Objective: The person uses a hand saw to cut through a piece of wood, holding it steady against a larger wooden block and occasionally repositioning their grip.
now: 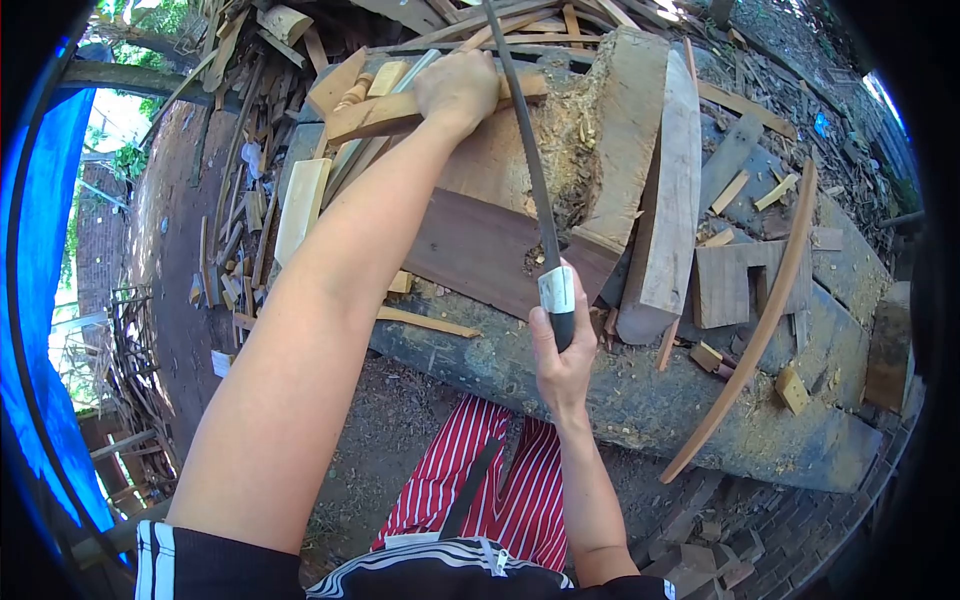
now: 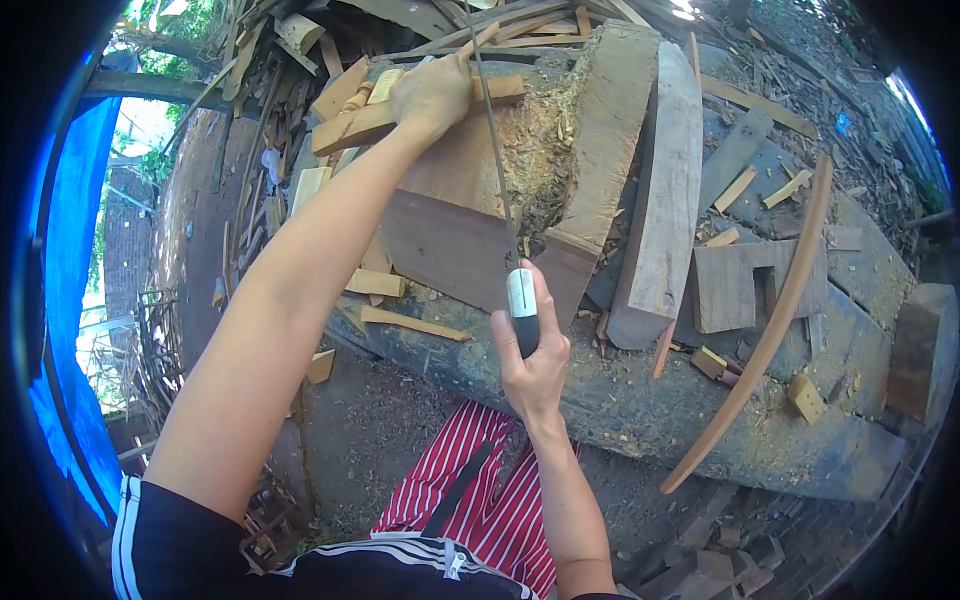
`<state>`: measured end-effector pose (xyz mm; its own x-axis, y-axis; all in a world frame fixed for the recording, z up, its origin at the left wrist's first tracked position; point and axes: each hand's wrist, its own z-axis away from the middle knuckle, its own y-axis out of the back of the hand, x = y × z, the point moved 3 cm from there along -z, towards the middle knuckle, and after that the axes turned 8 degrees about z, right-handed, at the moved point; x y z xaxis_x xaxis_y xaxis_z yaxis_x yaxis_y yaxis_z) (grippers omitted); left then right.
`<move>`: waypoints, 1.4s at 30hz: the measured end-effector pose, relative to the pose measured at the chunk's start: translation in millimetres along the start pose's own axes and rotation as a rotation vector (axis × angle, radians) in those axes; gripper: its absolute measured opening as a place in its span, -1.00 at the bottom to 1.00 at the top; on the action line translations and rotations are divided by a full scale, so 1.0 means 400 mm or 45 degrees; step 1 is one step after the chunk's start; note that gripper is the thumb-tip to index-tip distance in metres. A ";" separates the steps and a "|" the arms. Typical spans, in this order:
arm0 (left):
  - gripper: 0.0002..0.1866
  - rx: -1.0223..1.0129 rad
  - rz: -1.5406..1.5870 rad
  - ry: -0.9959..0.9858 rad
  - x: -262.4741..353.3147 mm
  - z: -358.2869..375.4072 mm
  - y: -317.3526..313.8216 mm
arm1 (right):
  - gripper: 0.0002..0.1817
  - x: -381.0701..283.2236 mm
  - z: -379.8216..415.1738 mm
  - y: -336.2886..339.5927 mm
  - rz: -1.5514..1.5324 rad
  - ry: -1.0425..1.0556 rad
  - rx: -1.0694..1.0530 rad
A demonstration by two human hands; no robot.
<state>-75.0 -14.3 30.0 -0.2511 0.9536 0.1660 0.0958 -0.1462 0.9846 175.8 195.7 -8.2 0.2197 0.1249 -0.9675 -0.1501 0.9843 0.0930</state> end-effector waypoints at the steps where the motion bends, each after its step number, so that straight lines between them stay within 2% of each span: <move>1: -0.49 0.019 0.001 0.015 -0.002 -0.001 0.000 | -0.36 0.003 0.003 -0.002 -0.003 0.016 0.017; 6: -0.46 0.038 0.009 0.024 -0.005 -0.002 -0.005 | -0.36 0.002 0.007 0.015 0.008 0.027 0.023; 8: -0.52 0.043 0.000 0.025 -0.003 -0.004 -0.007 | -0.36 -0.007 0.008 0.026 -0.064 -0.147 -0.067; 12: -0.52 0.059 0.000 0.017 -0.001 -0.003 -0.004 | -0.35 0.013 0.018 0.026 -0.063 -0.094 -0.048; 14: -0.53 0.061 0.002 0.026 -0.002 -0.003 -0.005 | -0.35 0.030 0.023 0.022 0.034 0.015 0.015; 19: -0.53 0.069 0.007 0.017 -0.006 -0.004 -0.005 | -0.34 0.008 0.040 0.031 -0.042 -0.083 -0.056; 21: -0.53 0.078 0.001 0.002 -0.003 0.001 -0.005 | -0.36 0.011 0.046 0.038 -0.071 -0.200 -0.118; 22: -0.53 0.074 0.001 0.008 -0.002 0.001 -0.002 | -0.36 0.018 0.045 0.038 -0.073 -0.199 -0.120; 24: -0.53 0.068 0.002 0.012 -0.001 0.000 -0.003 | -0.40 0.028 0.042 0.044 0.032 -0.025 0.019; 27: -0.53 0.082 -0.013 0.008 -0.006 -0.005 -0.007 | -0.42 0.023 0.046 0.041 0.144 -0.007 0.066; 35: -0.47 0.041 0.001 0.096 -0.001 -0.002 -0.004 | -0.43 -0.037 -0.001 0.024 0.112 0.026 0.062; 36: -0.47 0.036 -0.002 0.099 -0.003 0.004 -0.004 | -0.43 -0.034 0.007 0.032 0.101 -0.018 0.020; 40: -0.47 0.011 -0.012 0.133 0.005 -0.004 0.002 | -0.42 0.038 0.151 0.086 0.178 0.109 0.032; 42: -0.47 0.001 -0.021 0.140 -0.008 -0.005 -0.005 | -0.41 0.060 0.195 0.117 0.170 0.058 0.008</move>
<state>-76.2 -17.3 27.6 -0.3572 0.9211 0.1547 0.0913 -0.1305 0.9872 249.2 254.4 -8.7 0.1541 0.2488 -0.9562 -0.1689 0.9602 0.2227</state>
